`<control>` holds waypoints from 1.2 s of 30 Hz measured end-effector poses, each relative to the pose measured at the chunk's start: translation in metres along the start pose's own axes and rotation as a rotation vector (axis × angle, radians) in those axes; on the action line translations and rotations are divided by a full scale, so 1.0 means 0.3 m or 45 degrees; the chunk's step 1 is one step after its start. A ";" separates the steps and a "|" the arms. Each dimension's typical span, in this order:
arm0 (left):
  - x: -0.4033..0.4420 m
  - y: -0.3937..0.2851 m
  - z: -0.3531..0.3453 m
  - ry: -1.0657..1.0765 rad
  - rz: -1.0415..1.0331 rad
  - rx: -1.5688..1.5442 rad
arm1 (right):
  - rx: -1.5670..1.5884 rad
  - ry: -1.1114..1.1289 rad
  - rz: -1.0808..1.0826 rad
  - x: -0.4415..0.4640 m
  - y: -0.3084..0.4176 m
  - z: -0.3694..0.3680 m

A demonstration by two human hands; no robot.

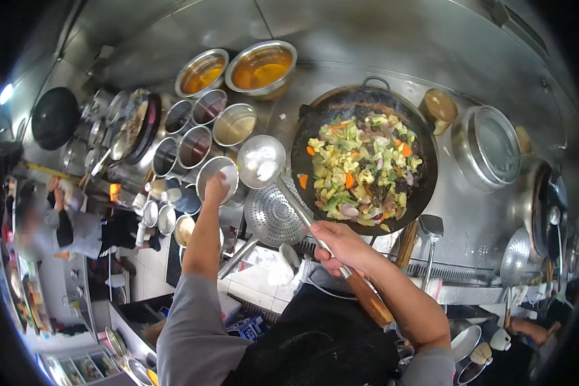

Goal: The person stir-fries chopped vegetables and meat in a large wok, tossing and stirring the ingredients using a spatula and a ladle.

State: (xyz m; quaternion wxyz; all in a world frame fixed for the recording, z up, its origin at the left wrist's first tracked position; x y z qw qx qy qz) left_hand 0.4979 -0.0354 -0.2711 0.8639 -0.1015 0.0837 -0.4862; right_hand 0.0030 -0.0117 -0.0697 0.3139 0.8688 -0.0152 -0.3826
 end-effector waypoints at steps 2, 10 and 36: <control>0.029 -0.015 -0.102 0.199 0.027 0.131 | 0.005 -0.043 -0.022 0.010 0.022 -0.011; 0.047 -0.040 -0.105 0.157 0.021 0.160 | -0.029 -0.099 0.019 0.016 0.011 -0.018; -0.590 -0.947 0.551 -0.632 -0.657 -0.541 | 0.389 0.072 0.156 -0.489 -0.240 0.238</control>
Point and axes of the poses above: each hand's wrist, its own x-axis towards the middle knuckle, its own z-axis out of the back of the hand, y = z × x, the point moved 6 cm from there along x, towards the middle knuckle
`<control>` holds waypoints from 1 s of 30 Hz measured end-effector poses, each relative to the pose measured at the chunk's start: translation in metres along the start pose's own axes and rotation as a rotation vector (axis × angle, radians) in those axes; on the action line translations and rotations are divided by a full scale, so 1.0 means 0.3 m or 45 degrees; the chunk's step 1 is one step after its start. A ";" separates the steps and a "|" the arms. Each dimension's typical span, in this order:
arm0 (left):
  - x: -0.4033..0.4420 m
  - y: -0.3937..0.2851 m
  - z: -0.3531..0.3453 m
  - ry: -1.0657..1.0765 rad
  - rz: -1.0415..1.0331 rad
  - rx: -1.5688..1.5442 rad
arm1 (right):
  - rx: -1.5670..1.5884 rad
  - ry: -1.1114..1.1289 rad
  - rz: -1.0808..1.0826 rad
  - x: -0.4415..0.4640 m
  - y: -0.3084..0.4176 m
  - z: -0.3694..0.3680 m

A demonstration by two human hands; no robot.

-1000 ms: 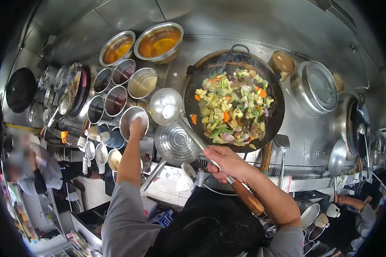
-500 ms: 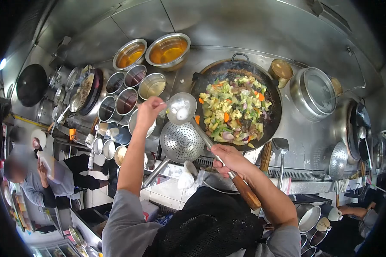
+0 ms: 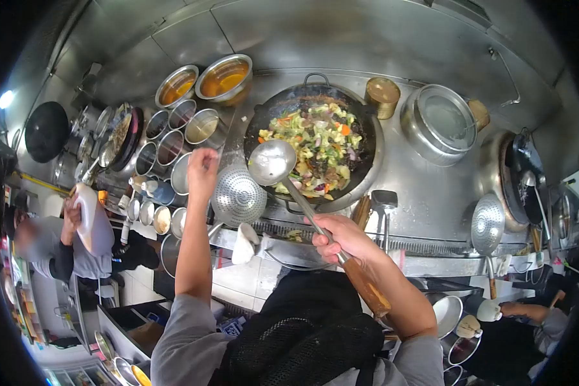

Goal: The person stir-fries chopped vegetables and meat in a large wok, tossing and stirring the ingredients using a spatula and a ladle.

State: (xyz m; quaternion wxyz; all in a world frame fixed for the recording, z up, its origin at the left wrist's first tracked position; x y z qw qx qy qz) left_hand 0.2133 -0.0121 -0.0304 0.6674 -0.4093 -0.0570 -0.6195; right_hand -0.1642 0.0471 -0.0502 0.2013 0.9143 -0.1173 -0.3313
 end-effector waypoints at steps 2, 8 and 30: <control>-0.119 0.031 0.005 0.008 0.190 -0.106 | 0.024 -0.028 -0.004 0.000 0.014 0.031; -0.392 0.154 0.011 0.018 0.570 -0.349 | -0.336 -0.454 0.329 0.114 0.161 0.142; -0.651 -0.001 -0.109 0.298 0.587 -0.575 | -1.964 -1.350 0.760 0.242 0.442 0.242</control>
Point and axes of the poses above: each hand's wrist, its own x-axis towards the middle knuckle, its own z-axis out of the back of the hand, y = z × x, the point moved 6 cm from there along x, towards the middle knuckle
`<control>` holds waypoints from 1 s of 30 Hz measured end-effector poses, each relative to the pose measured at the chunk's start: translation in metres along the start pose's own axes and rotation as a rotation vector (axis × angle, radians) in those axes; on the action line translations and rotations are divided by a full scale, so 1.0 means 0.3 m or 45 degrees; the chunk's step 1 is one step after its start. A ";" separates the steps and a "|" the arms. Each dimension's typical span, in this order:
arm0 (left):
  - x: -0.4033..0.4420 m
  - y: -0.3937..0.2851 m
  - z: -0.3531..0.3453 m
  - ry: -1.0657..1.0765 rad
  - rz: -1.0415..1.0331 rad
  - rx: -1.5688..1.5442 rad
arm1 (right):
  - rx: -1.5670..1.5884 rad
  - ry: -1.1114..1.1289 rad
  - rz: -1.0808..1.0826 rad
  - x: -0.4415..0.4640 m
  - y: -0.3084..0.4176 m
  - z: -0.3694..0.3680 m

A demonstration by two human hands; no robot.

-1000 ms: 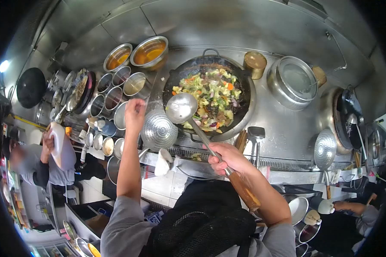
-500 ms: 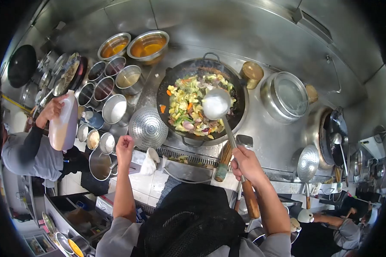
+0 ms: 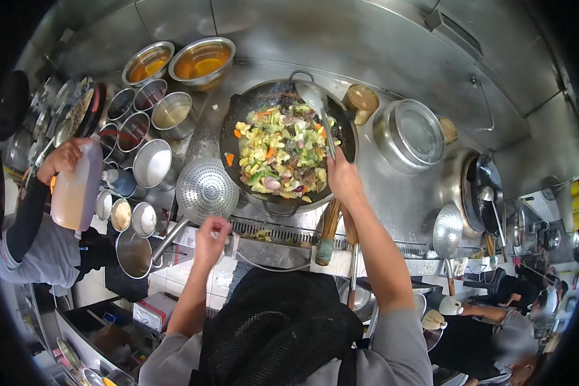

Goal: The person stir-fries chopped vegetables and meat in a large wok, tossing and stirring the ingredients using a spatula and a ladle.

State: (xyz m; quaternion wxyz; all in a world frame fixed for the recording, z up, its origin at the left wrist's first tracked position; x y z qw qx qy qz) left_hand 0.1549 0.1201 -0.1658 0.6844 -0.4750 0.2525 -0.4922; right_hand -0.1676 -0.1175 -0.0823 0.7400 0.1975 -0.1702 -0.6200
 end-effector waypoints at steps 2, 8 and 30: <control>-0.018 -0.042 -0.074 0.127 -0.065 -0.026 | -0.018 0.071 0.045 0.122 0.005 -0.102; -0.054 -0.014 -0.035 0.132 -0.067 -0.066 | -0.344 0.361 0.319 0.032 -0.079 -0.152; -0.325 -0.235 -1.300 1.185 -1.382 0.252 | -0.938 0.406 0.390 -0.166 -0.207 0.466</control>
Point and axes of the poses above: each hand's wrist, its own x-axis towards the middle knuckle, its own z-axis out of the back of the hand, y = z × x, the point moved 6 cm from there along x, towards the middle knuckle
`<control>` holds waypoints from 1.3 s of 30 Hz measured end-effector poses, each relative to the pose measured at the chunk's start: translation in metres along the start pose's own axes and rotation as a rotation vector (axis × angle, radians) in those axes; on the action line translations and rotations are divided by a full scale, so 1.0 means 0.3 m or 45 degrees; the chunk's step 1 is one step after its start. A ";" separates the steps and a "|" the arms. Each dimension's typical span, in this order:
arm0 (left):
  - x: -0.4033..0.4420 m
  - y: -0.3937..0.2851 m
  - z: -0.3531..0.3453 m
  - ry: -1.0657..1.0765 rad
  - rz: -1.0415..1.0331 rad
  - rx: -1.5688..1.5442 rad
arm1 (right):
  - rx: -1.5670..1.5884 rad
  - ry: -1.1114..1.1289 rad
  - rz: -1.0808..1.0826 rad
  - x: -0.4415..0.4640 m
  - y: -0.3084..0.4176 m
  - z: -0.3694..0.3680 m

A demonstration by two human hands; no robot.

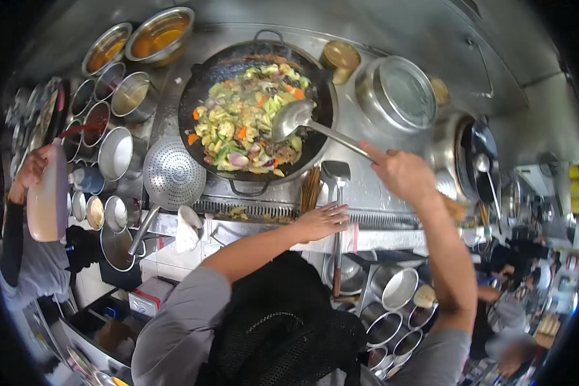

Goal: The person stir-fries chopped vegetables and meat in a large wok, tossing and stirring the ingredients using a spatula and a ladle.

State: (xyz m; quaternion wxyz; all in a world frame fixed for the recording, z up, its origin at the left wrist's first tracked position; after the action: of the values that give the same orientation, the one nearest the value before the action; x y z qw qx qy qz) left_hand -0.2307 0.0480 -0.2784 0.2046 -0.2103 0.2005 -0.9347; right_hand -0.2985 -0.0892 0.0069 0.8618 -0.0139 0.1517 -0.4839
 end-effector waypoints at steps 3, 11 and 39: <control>0.075 0.074 -0.107 0.014 0.053 0.052 | 0.113 -0.030 -0.060 0.128 -0.011 -0.217; 0.346 0.102 -0.016 0.062 0.073 0.131 | 0.710 -0.197 -0.074 -0.062 -0.122 0.057; -0.713 0.289 1.396 -1.889 1.093 0.000 | 0.660 -0.177 -0.376 0.310 0.050 -0.267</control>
State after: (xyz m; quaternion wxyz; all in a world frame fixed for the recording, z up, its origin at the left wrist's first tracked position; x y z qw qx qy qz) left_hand 0.1715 -0.0457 -0.0369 0.6189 -0.6733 0.0769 -0.3970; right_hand -0.2628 -0.1494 -0.0952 0.7651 0.1515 -0.0396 -0.6246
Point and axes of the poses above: each hand's wrist, its own x-axis towards the middle knuckle, its own z-axis out of the back of the hand, y = z × x, the point moved 6 cm from there along x, towards the middle knuckle
